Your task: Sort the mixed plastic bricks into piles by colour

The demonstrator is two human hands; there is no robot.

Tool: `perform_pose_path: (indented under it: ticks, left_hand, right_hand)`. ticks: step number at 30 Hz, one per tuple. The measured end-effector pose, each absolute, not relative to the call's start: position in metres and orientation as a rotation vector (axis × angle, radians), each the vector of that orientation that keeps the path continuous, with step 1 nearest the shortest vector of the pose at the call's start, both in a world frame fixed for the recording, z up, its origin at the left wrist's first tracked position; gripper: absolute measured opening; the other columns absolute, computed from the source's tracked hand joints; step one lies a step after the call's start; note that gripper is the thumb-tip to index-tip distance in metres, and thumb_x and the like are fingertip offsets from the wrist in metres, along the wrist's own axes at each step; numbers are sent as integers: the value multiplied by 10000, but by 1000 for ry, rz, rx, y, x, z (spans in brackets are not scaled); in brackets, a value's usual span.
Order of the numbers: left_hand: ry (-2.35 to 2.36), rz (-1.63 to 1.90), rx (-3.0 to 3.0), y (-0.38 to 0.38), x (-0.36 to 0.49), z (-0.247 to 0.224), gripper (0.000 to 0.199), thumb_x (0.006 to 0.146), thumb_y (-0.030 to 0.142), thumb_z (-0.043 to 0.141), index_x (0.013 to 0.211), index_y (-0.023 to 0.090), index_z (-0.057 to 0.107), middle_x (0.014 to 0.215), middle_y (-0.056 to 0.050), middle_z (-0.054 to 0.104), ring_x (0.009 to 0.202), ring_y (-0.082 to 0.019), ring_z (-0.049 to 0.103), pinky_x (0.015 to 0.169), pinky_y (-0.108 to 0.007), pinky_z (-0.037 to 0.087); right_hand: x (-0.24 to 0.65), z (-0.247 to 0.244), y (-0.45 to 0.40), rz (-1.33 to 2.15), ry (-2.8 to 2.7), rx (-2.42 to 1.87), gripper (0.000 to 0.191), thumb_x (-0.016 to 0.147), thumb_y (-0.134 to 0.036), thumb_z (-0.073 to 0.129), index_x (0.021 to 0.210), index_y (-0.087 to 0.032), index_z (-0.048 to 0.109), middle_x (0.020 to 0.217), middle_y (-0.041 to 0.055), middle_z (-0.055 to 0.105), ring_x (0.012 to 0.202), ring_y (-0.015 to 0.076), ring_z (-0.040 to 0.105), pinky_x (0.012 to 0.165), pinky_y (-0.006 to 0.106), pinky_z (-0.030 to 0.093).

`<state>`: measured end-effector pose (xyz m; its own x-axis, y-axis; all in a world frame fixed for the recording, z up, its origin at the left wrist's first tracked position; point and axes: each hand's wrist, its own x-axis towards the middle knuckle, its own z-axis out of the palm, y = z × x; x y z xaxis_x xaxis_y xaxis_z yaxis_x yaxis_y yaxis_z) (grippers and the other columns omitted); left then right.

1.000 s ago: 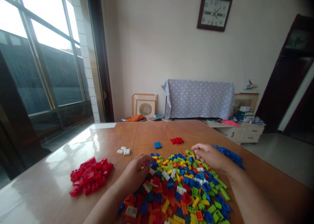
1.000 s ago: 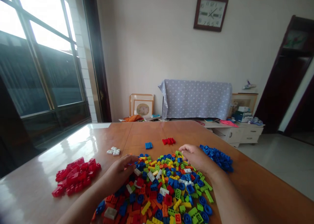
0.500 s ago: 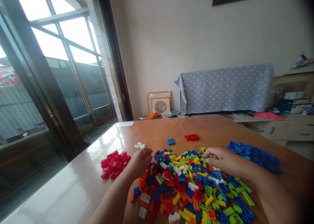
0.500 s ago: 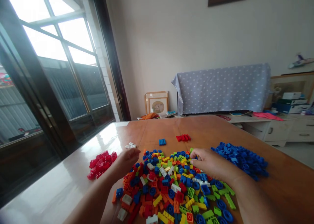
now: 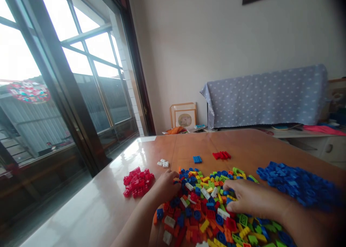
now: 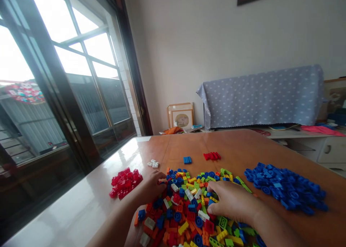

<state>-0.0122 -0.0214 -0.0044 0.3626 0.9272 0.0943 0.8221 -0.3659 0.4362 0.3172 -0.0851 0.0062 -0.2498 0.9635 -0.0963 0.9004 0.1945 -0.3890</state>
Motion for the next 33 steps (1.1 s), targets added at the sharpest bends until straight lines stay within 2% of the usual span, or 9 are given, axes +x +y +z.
perform_pose_path:
  ticks: [4,9,13,17,27,30,33]
  left_hand:
    - [1454,474,2384,-28,-3,-3,333,817,296,577,1127,239,685,1095,-61,662,970,-212,629,830,-283,480]
    - [1317,538,2441,-33,7,-5,342,772,224,593,1098,240,696,1084,-50,662,972,-209,627,865,-282,486]
    - [1247,581,2429,-32,10,-6,397,734,134,556,1088,233,706,1078,-53,676,977,-210,630,874,-278,493]
    - [1227,610,2426,-32,12,-2,400,746,107,516,1067,232,721,1069,-52,695,1005,-216,636,904,-286,484]
    - [1210,633,2449,-40,17,12,325,834,206,545,1115,242,704,1113,-61,687,1039,-232,607,910,-314,471]
    - [1243,610,2511,-41,17,10,294,850,297,588,1113,254,712,1089,-76,668,1050,-259,582,922,-353,460]
    - [1307,584,2530,-41,16,5,287,807,366,661,1066,261,728,1133,-88,637,1091,-283,552,937,-378,456]
  right_hand:
    - [310,-2,-81,482,-2324,-1751,299,754,-389,654,1031,-278,677,979,41,713,865,255,642,679,286,366]
    - [302,-5,-79,428,-2287,-1706,346,772,-362,632,1105,-276,660,998,59,723,873,254,645,691,291,355]
    - [298,4,-81,424,-2263,-1712,230,787,-356,615,993,-272,672,909,37,725,800,227,636,619,275,308]
    - [301,11,-82,432,-2237,-1730,196,803,-363,601,956,-261,668,863,25,713,764,204,616,597,262,296]
    - [310,12,-77,402,-2216,-1694,143,828,-289,534,876,-227,654,842,26,680,769,187,580,636,267,327]
    - [312,8,-74,390,-2199,-1690,168,842,-306,531,926,-236,659,851,25,681,782,189,591,649,267,338]
    - [314,2,-71,426,-2186,-1680,215,857,-350,537,1004,-247,656,807,19,681,749,194,601,648,273,353]
